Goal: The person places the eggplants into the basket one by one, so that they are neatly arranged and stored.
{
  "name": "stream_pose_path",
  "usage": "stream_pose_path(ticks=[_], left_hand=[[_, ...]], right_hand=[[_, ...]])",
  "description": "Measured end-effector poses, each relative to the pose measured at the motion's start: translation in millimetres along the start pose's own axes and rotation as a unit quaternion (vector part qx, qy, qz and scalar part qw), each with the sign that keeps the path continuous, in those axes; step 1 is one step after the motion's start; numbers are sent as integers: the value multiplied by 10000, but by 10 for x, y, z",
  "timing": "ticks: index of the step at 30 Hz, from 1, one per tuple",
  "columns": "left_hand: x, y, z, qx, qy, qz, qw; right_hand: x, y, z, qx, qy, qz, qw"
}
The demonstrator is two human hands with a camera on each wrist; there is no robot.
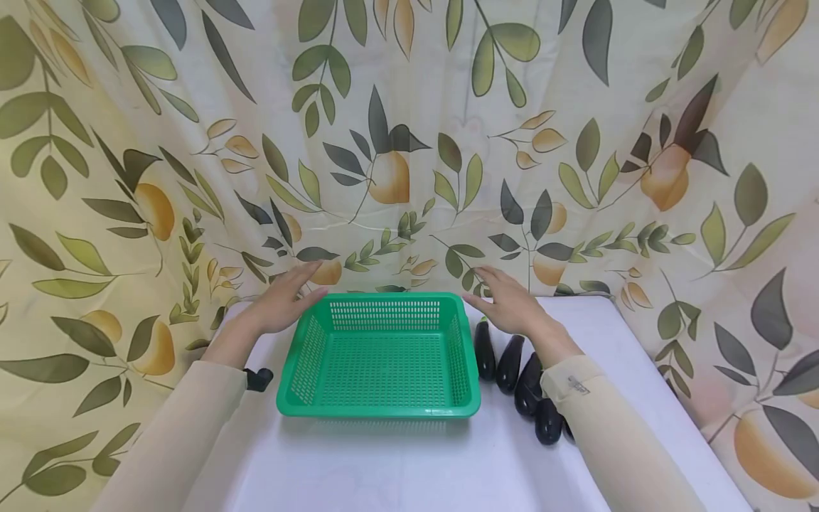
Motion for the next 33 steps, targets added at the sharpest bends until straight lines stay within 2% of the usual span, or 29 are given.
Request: stream_pose_path(ticks=[4,11,21,33], left_hand=[[-38,26,-70,65,47,-189,9998],[-160,111,-148,114,39,-738,9972],[-351,310,-351,21,-132,-1558,9877],[-467,543,-459,132,-280,-2058,9781]], right_hand=[[42,-12,-108,-61,184,96,9998],[152,-3,-242,110,344,254,9990],[275,75,-430,233,327,440,9982],[454,241,-589,241,549,563,9966]])
Point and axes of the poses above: each hand's wrist, its own z-axis towards the middle knuckle, its own y-axis out of the palm, x = y × z, the point moved 6 cm from there along z, towards the middle knuckle, and after that the axes turned 14 degrees about -x, right-handed, at the moved point
